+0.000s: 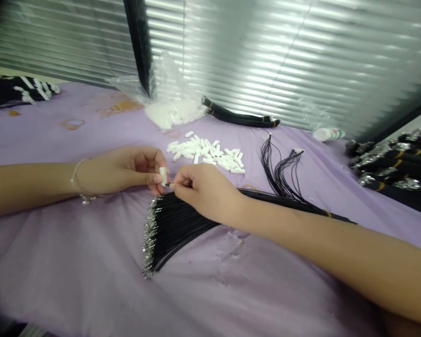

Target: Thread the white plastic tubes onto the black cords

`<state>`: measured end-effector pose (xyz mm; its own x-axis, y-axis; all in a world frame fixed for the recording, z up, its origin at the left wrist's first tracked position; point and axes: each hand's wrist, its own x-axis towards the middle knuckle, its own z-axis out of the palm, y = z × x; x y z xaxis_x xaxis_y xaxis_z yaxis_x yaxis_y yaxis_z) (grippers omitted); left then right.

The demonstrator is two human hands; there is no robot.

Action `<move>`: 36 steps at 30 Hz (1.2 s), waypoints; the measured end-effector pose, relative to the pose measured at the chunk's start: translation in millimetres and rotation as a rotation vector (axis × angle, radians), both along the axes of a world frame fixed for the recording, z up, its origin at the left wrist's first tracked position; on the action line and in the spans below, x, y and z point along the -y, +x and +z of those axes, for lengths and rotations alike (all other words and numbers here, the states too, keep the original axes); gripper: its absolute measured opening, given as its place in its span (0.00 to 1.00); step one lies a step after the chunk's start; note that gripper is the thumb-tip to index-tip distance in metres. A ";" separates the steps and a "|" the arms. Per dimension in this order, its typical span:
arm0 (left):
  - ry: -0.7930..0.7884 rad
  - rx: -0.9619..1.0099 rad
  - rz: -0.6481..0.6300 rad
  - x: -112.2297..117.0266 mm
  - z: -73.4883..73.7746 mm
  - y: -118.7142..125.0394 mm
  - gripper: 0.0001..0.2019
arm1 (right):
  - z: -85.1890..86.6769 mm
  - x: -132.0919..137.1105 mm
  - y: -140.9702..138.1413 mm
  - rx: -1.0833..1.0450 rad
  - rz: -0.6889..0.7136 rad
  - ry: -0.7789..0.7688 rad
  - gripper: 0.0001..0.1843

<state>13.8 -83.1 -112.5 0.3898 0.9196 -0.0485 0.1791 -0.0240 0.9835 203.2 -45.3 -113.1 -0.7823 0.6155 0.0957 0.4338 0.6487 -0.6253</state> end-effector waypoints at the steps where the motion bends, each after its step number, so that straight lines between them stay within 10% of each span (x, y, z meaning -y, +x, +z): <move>1: 0.004 0.005 -0.006 -0.1 -0.4 -0.2 0.04 | -0.3 0.1 -0.2 -0.001 0.011 -0.003 0.08; 8: -0.025 -0.009 -0.014 -0.4 1.6 0.5 0.04 | -4.4 -1.2 0.8 -0.002 0.067 0.077 0.10; 15: 0.023 0.022 0.076 0.8 3.2 0.4 0.04 | 5.3 2.6 8.0 0.045 0.189 0.744 0.10; 24: 0.023 0.001 0.079 0.8 3.1 -0.4 0.04 | 10.5 0.6 1.7 0.141 0.299 0.514 0.07; 36: -0.008 0.003 0.067 2.0 2.8 -0.1 0.03 | -2.2 6.8 9.0 -0.046 0.093 0.379 0.06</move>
<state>13.7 -85.1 -109.7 0.3278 0.9431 -0.0552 0.1775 -0.0041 0.9841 212.2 -52.1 -115.3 -0.8228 0.4559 0.3392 0.3390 0.8729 -0.3510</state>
